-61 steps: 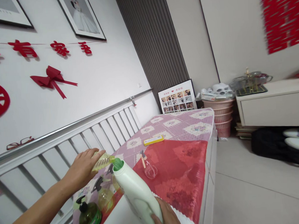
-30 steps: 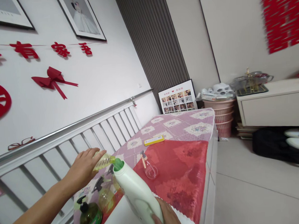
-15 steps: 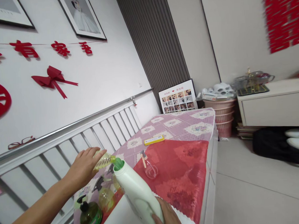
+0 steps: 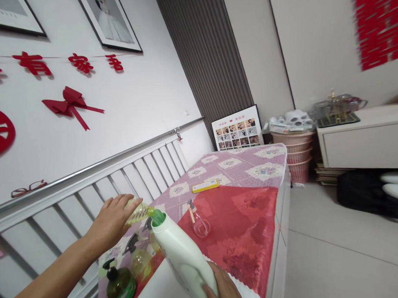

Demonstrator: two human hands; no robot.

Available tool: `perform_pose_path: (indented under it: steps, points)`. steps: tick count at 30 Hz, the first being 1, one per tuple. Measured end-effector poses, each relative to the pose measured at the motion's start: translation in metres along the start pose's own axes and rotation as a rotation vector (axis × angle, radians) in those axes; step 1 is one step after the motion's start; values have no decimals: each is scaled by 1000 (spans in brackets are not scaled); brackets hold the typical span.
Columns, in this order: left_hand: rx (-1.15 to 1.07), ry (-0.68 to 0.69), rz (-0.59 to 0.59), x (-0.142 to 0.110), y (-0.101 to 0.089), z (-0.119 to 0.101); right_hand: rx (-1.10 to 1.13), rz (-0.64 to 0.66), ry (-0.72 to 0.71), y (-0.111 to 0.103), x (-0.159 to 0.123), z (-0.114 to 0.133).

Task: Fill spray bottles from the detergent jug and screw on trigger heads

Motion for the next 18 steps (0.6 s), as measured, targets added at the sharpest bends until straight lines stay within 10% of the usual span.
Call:
perform_pose_path:
  steps: [18]
  points:
    - [47,12,-2,0,-2,-1,16,-35,-10,0,-1,-1]
Point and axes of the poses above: each hand's wrist, its own x-axis towards the middle knuckle, its own y-axis out of the palm, z = x × y, the point moved 4 cm from there along x, towards the middle knuckle, and after that the axes turned 5 degrees about z, right-handed, at the moved point
